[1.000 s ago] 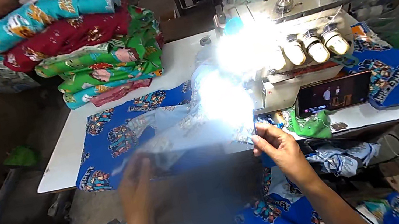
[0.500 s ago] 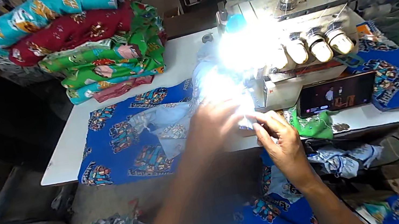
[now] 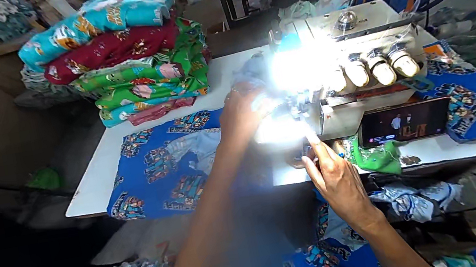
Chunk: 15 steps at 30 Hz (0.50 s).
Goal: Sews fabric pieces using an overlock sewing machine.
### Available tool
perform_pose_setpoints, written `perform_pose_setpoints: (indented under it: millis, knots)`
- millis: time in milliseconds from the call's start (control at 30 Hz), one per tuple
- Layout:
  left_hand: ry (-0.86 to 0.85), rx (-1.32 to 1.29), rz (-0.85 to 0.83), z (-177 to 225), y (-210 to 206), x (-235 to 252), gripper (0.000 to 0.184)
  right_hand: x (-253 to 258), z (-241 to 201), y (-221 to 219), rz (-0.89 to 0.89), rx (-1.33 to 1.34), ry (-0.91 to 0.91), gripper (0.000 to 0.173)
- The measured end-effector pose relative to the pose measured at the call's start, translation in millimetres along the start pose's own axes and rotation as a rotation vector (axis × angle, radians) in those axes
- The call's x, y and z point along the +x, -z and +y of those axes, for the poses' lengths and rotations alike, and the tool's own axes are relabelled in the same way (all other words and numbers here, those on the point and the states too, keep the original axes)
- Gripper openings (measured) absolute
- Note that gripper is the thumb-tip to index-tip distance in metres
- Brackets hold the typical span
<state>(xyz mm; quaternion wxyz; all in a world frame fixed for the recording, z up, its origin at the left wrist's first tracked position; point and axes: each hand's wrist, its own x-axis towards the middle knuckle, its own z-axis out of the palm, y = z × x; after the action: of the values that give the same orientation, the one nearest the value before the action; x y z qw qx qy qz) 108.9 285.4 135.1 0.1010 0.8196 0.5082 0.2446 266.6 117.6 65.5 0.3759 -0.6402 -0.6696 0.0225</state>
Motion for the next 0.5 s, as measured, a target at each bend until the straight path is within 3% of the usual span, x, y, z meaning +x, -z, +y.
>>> perform_pose_setpoints:
  millis: [300, 500]
  knots:
    - [0.406, -0.627, 0.122, -2, -10, -40, 0.055, -15, -1, -4, -0.073, 0.211, 0.032, 0.049]
    - [0.486, -0.852, 0.218, 17, -9, -101, 0.036, -13, -6, -11, -0.171, 0.524, 0.049, 0.061]
